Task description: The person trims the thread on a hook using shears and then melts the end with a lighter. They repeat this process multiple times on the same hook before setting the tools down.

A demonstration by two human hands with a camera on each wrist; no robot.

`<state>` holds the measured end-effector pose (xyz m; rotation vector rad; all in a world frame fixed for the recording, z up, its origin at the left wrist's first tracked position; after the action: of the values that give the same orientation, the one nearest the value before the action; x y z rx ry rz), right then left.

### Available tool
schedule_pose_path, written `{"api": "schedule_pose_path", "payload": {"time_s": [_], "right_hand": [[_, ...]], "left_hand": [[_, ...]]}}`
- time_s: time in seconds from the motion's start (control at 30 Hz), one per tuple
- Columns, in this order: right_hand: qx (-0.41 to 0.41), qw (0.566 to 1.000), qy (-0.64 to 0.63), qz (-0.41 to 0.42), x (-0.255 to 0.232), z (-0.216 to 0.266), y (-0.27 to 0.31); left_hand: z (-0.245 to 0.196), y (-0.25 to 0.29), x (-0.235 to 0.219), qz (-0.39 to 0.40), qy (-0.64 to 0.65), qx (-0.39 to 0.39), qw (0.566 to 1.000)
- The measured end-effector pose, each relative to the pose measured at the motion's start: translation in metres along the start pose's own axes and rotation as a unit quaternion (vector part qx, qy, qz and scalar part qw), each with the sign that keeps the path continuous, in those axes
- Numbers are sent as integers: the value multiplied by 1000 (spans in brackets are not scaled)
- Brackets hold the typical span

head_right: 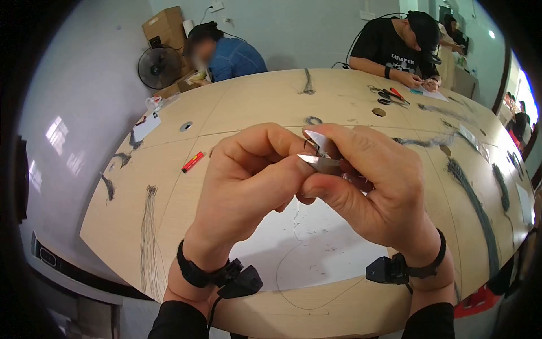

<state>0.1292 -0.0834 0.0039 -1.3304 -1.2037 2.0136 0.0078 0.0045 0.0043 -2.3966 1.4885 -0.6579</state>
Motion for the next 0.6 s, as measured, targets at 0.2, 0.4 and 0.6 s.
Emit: {"api": "schedule_pose_path", "payload": {"time_s": [0.2, 0.4, 0.6], "right_hand": [[-3, 1000, -15, -13, 0, 0, -1], [-6, 1000, -14, -17, 0, 1, 0], [0, 1000, -16, -12, 1, 0, 0]], "left_hand": [[-1, 1, 1, 2, 12, 2, 1000], [0, 0, 1, 3, 12, 8, 1000], [1, 1, 0, 7, 2, 1, 1000]]}}
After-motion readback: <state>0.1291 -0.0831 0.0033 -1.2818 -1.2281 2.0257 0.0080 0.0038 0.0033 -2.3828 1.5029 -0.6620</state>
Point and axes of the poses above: each hand's wrist, its own y-axis away from the middle knuckle, its own x-axis out of the palm, z = x × y, the point moved 1 cm from there along -y, towards the middle knuckle, and after that the axes turned 5 degrees about y, right-handed, at the moved point
